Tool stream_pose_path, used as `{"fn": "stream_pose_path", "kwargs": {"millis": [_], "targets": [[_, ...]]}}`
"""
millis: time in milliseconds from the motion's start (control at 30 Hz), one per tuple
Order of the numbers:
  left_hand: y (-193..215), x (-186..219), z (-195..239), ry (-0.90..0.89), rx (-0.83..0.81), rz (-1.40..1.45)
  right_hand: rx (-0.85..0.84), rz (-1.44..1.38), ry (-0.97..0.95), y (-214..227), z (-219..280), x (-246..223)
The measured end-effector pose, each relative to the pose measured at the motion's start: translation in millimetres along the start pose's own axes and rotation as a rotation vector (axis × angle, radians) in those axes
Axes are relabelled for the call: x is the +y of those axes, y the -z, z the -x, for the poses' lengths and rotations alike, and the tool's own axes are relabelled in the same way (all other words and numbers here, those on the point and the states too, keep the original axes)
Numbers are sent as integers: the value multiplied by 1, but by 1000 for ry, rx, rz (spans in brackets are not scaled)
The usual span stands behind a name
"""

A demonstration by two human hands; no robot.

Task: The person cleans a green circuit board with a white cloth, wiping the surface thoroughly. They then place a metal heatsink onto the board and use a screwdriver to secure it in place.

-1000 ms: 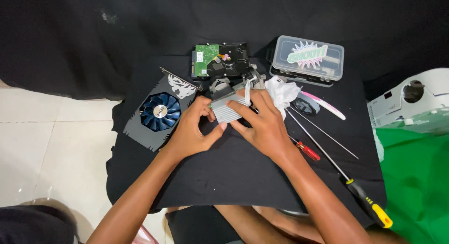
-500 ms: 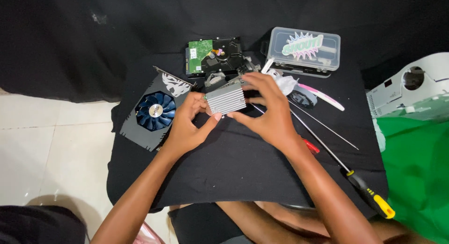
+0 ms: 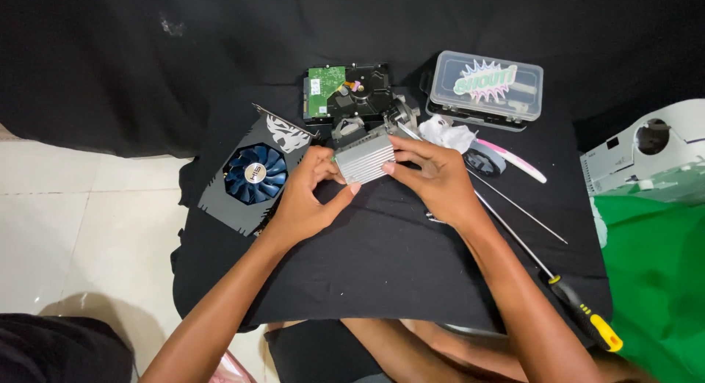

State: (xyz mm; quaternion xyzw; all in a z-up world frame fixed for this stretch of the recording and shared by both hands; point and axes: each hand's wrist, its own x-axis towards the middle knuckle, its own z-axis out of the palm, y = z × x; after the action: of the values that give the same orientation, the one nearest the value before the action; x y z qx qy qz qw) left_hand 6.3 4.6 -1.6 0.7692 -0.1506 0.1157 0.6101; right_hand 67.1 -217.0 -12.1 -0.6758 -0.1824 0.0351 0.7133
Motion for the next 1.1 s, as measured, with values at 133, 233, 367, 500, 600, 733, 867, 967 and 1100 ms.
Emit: {"fn": "stream_pose_path", "kwargs": {"millis": [133, 233, 367, 500, 600, 733, 867, 967, 1100], "targets": [[0, 10, -1, 6, -3, -9, -12, 55, -13, -2, 4, -13], [2, 10, -1, 0, -14, -58, -15, 97, -33, 0, 7, -13], [3, 9, -1, -43, -31, -236, -17, 188, -16, 3, 8, -17], [4, 5, 2, -61, -64, -332, -36, 300, -14, 6, 9, -13], [2, 4, 2, -83, -69, -343, -40, 323, -19, 3, 11, -18], [1, -3, 2, -78, -83, -346, -63, 368, -54, 0, 12, -30], [3, -6, 3, -81, -112, -396, -84, 413, -34, -6, 9, -43], [3, -8, 4, -115, -123, -449, -100, 437, -40, -6, 9, -44], [2, -10, 5, -222, -109, -491, -128, 453, -8, -4, 8, -40]]}}
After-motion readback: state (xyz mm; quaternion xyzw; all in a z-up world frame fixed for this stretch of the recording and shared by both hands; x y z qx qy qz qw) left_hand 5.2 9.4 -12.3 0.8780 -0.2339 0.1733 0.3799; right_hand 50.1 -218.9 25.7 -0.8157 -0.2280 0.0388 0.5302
